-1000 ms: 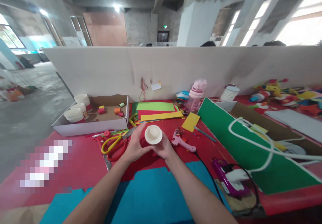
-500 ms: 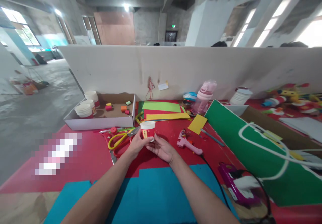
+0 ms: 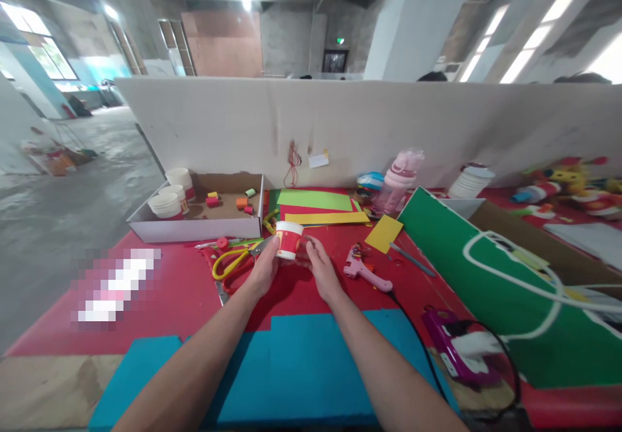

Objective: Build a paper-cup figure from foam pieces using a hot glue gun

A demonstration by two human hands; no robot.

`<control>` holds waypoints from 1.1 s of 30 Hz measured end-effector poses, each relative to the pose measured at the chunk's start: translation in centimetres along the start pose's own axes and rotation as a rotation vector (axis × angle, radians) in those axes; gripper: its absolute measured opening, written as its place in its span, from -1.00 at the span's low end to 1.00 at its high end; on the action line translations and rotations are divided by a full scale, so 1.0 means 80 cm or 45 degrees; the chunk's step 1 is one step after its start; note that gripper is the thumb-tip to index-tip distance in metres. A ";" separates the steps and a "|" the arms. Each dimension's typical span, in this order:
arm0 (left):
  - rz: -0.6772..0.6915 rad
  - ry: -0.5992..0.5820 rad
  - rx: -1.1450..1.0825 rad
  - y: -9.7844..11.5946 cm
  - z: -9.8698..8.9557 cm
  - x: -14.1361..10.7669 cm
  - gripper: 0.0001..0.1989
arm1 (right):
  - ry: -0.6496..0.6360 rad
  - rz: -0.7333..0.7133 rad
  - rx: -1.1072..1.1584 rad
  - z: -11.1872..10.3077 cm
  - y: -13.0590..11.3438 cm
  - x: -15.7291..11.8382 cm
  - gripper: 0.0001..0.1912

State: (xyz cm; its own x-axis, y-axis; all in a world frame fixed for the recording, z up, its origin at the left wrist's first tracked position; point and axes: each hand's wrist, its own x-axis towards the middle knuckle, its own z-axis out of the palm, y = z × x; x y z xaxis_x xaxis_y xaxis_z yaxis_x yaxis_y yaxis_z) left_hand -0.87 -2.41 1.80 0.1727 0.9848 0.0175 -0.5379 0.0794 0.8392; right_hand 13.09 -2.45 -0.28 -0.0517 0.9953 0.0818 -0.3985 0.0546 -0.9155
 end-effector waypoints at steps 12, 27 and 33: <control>0.409 0.069 0.974 -0.001 0.000 -0.008 -0.62 | 0.047 0.055 0.459 0.010 -0.008 -0.005 -0.61; 1.046 -0.160 1.506 -0.013 0.002 -0.011 -0.78 | 0.102 0.103 0.631 0.006 -0.005 0.000 -0.63; 0.735 -0.197 1.349 -0.006 -0.002 -0.007 -0.93 | 0.047 0.153 0.595 0.005 -0.007 -0.002 -0.67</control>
State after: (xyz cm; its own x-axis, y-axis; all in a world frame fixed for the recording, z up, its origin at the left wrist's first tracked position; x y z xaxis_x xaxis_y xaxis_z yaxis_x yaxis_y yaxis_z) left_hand -0.84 -2.94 1.28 0.2663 0.7992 0.5388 0.3594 -0.6010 0.7139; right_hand 12.94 -2.71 0.34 -0.0937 0.9950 -0.0356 -0.7608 -0.0946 -0.6420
